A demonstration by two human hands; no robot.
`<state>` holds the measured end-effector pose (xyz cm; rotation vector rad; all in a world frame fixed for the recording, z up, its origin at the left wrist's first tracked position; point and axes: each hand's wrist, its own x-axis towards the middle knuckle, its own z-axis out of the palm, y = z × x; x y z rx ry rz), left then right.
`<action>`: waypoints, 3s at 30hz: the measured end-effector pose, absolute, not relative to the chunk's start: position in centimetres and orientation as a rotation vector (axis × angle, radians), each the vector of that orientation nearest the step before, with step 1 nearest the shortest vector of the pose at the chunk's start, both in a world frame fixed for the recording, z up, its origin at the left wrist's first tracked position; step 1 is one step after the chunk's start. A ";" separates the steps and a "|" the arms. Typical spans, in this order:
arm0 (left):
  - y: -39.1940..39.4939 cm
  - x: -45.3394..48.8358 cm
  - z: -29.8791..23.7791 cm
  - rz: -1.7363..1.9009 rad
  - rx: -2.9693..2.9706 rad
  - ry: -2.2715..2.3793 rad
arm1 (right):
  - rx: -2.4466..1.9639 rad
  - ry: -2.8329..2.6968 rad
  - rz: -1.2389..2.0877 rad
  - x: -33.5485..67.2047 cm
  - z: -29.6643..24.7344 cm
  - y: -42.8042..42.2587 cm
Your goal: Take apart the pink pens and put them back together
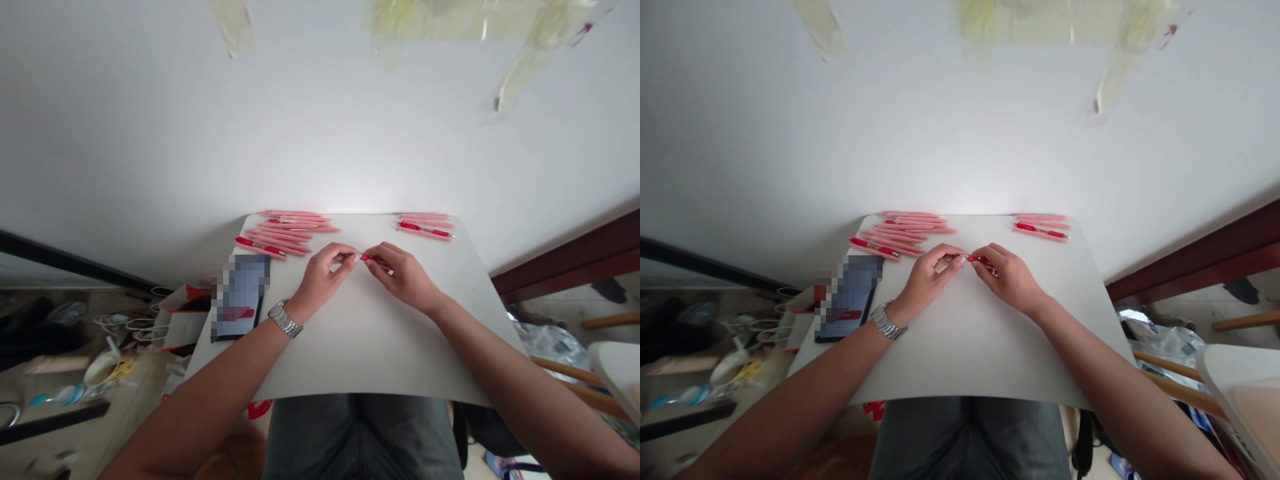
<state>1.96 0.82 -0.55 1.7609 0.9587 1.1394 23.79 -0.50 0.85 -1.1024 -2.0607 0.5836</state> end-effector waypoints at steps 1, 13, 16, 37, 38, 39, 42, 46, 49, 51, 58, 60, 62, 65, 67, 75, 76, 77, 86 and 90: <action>0.8 2.0 -0.5 1.139 1.762 0.958 | -1.106 -2.059 0.580 23.8 0.8 -0.5; 0.8 2.0 -0.3 1.152 1.776 0.972 | -1.094 -2.076 0.621 23.5 1.0 -0.7; 0.8 2.0 -0.4 1.151 1.773 0.983 | -1.073 -2.102 0.613 23.4 1.2 -0.7; 0.8 2.0 -0.4 1.170 1.731 0.990 | -1.151 -2.051 0.597 23.5 0.6 -0.8; 0.8 2.0 -0.4 1.174 1.729 0.988 | -1.152 -2.053 0.595 23.5 0.7 -0.8; 0.8 2.0 -0.3 1.177 1.729 0.987 | -1.155 -2.053 0.588 23.5 0.7 -0.8; 0.9 1.9 -0.3 1.180 1.727 0.988 | -1.162 -2.048 0.572 23.6 0.9 -0.8; 0.9 1.9 -0.3 1.184 1.716 0.987 | -1.161 -2.047 0.566 23.6 0.9 -0.8; 0.8 1.9 -0.3 1.202 1.694 0.982 | -1.172 -2.046 0.570 23.6 0.9 -0.8; 0.8 2.0 -0.2 1.214 1.676 0.974 | -1.178 -2.045 0.578 23.6 0.9 -0.8; 1.1 1.8 0.0 1.312 1.712 1.086 | -1.213 -2.039 0.556 23.8 0.7 -0.6; 1.3 1.6 -0.1 1.312 1.793 1.149 | -1.222 -2.033 0.552 23.9 0.7 -0.5; 1.4 1.3 -0.1 1.270 1.902 1.215 | -1.232 -2.031 0.544 24.0 0.7 -0.5; 1.5 1.0 0.0 1.143 2.058 1.326 | -1.243 -2.020 0.545 24.0 0.7 -0.4; 1.4 0.9 0.0 1.068 2.119 1.396 | -1.246 -2.013 0.560 24.0 0.7 -0.5; 1.6 0.6 -0.4 0.999 2.174 1.371 | -1.256 -2.011 0.556 24.1 0.8 -0.4; 1.6 0.6 -0.4 1.002 2.168 1.349 | -1.257 -2.012 0.554 24.1 0.8 -0.4; 1.6 0.6 -0.4 1.004 2.161 1.330 | -1.258 -2.012 0.552 24.1 0.8 -0.4; 1.6 0.5 -0.4 0.916 2.315 1.445 | -1.262 -2.000 0.564 24.1 0.8 -0.5; 1.6 0.5 -0.6 0.870 2.401 1.477 | -1.260 -2.000 0.576 24.0 0.9 -0.5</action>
